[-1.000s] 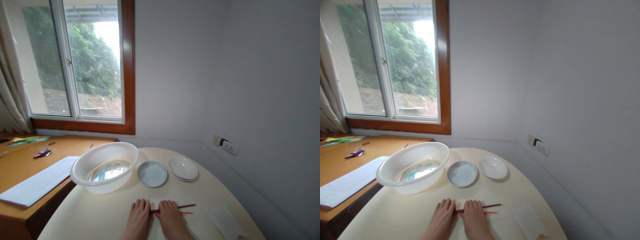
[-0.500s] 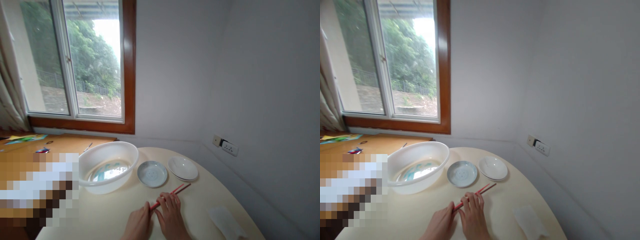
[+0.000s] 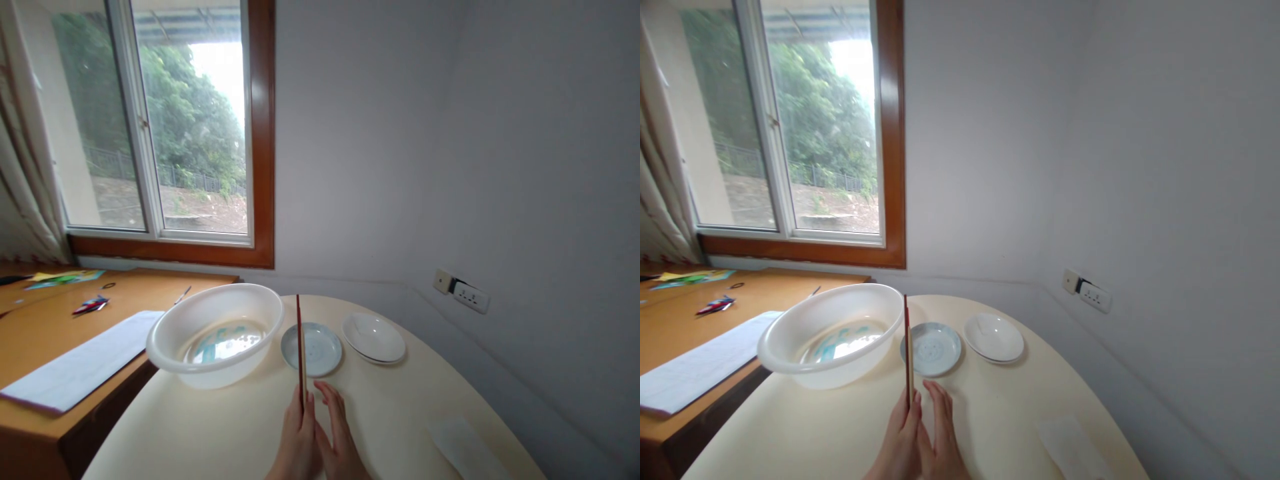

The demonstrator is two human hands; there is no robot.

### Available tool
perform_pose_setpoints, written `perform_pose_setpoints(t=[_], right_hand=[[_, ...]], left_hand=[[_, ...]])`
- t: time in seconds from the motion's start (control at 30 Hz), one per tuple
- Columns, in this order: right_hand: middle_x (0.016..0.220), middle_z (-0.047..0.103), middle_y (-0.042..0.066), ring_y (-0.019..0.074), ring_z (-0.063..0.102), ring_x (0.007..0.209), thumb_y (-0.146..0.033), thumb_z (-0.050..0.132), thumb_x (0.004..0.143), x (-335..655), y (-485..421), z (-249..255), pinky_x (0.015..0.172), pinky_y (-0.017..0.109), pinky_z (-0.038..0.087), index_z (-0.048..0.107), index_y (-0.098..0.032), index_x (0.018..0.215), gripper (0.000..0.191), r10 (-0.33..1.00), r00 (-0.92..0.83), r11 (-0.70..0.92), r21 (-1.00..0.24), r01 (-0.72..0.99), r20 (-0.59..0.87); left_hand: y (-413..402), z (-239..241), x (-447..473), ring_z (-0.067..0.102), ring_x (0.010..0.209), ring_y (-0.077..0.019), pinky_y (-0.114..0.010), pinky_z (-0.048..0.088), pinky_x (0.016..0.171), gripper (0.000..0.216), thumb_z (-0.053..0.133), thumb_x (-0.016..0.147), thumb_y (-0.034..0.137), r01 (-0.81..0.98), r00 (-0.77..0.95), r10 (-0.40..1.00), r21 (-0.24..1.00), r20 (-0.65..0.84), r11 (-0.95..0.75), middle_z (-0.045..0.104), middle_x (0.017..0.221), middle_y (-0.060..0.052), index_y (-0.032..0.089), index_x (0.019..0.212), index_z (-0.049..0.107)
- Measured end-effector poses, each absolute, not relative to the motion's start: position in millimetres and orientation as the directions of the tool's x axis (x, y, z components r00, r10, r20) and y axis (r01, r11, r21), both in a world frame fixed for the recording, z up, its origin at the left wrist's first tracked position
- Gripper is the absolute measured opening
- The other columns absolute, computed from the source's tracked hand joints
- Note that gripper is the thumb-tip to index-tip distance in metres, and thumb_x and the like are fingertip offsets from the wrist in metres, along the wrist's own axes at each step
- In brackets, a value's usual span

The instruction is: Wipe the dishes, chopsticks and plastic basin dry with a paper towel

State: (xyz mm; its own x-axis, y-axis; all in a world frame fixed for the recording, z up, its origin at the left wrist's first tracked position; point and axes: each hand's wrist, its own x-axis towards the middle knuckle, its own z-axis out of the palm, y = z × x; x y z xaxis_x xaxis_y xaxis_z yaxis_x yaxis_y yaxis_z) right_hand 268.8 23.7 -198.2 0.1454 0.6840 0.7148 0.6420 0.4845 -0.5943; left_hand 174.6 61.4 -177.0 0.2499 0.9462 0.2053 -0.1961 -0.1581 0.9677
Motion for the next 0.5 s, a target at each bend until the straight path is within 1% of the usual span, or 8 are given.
perform_pose_setpoints(t=[0.07, 0.13, 0.2, 0.27, 0.3, 0.37, 0.43, 0.5], right_hand=[[0.131, 0.046, 0.008, 0.0215, 0.046, 0.119, -0.028, 0.036, 0.092, 268, 25, -200, 0.096, 0.036, 0.043, 0.034, -0.027, 0.134, 0.042, 0.702, 0.204, 0.479, -0.665, 0.573, 0.682], [0.132, 0.045, 0.008, 0.022, 0.045, 0.12, -0.031, 0.036, 0.092, 268, 28, -201, 0.097, 0.037, 0.042, 0.034, -0.026, 0.134, 0.042, 0.699, 0.24, 0.476, -0.689, 0.547, 0.673], [0.131, 0.046, 0.008, 0.0227, 0.044, 0.121, -0.031, 0.037, 0.092, 268, 34, -201, 0.098, 0.039, 0.041, 0.036, -0.026, 0.134, 0.042, 0.682, 0.247, 0.469, -0.671, 0.574, 0.688], [0.128, 0.048, 0.008, 0.0224, 0.044, 0.121, -0.029, 0.038, 0.092, 268, 44, -199, 0.099, 0.038, 0.041, 0.039, -0.026, 0.131, 0.04, 0.667, 0.229, 0.472, -0.64, 0.606, 0.709], [0.125, 0.051, 0.008, 0.0219, 0.046, 0.119, -0.028, 0.037, 0.092, 268, 50, -198, 0.098, 0.038, 0.042, 0.04, -0.026, 0.129, 0.038, 0.667, 0.215, 0.481, -0.632, 0.608, 0.714], [0.118, 0.055, 0.008, 0.0207, 0.051, 0.112, -0.026, 0.036, 0.092, 268, 60, -194, 0.094, 0.036, 0.044, 0.044, -0.025, 0.125, 0.034, 0.675, 0.192, 0.504, -0.635, 0.585, 0.712], [0.112, 0.056, 0.007, 0.0201, 0.052, 0.107, -0.026, 0.038, 0.091, 268, 68, -190, 0.092, 0.036, 0.045, 0.045, -0.024, 0.122, 0.032, 0.684, 0.185, 0.512, -0.645, 0.568, 0.706], [0.113, 0.056, 0.008, 0.0205, 0.051, 0.109, -0.026, 0.04, 0.09, 269, 71, -189, 0.094, 0.037, 0.044, 0.046, -0.024, 0.122, 0.032, 0.678, 0.189, 0.509, -0.639, 0.577, 0.71]], left_hand=[[64, -176, 184, 0.061, 0.086, -0.0229, -0.033, 0.047, 0.08, 0.05, 0.049, 0.078, 0.056, -0.222, 0.263, 0.937, 0.96, 0.229, -0.172, 0.068, 0.089, -0.011, 0.013, 0.101, 0.061], [67, -178, 190, 0.062, 0.084, -0.0225, -0.033, 0.048, 0.078, 0.048, 0.049, 0.079, 0.053, -0.22, 0.297, 0.922, 0.958, 0.247, -0.186, 0.068, 0.088, -0.01, 0.014, 0.105, 0.06], [71, -180, 195, 0.062, 0.084, -0.0224, -0.034, 0.048, 0.078, 0.046, 0.049, 0.081, 0.049, -0.222, 0.337, 0.898, 0.951, 0.283, -0.217, 0.068, 0.09, -0.01, 0.015, 0.111, 0.057], [78, -183, 197, 0.061, 0.086, -0.0229, -0.035, 0.047, 0.081, 0.047, 0.05, 0.08, 0.047, -0.231, 0.327, 0.887, 0.937, 0.328, -0.261, 0.067, 0.094, -0.011, 0.015, 0.113, 0.055], [82, -183, 197, 0.061, 0.087, -0.0234, -0.035, 0.047, 0.082, 0.047, 0.05, 0.079, 0.047, -0.23, 0.304, 0.892, 0.934, 0.336, -0.274, 0.067, 0.094, -0.011, 0.014, 0.112, 0.056], [91, -183, 198, 0.062, 0.086, -0.024, -0.035, 0.047, 0.081, 0.043, 0.047, 0.079, 0.047, -0.218, 0.261, 0.913, 0.94, 0.314, -0.261, 0.068, 0.09, -0.012, 0.013, 0.103, 0.059], [98, -183, 198, 0.062, 0.081, -0.0235, -0.034, 0.048, 0.077, 0.039, 0.046, 0.08, 0.045, -0.203, 0.275, 0.914, 0.948, 0.297, -0.247, 0.068, 0.085, -0.012, 0.013, 0.097, 0.06], [102, -181, 197, 0.061, 0.079, -0.0223, -0.033, 0.048, 0.074, 0.036, 0.048, 0.079, 0.041, -0.187, 0.304, 0.9, 0.946, 0.311, -0.264, 0.067, 0.086, -0.011, 0.013, 0.099, 0.059]])
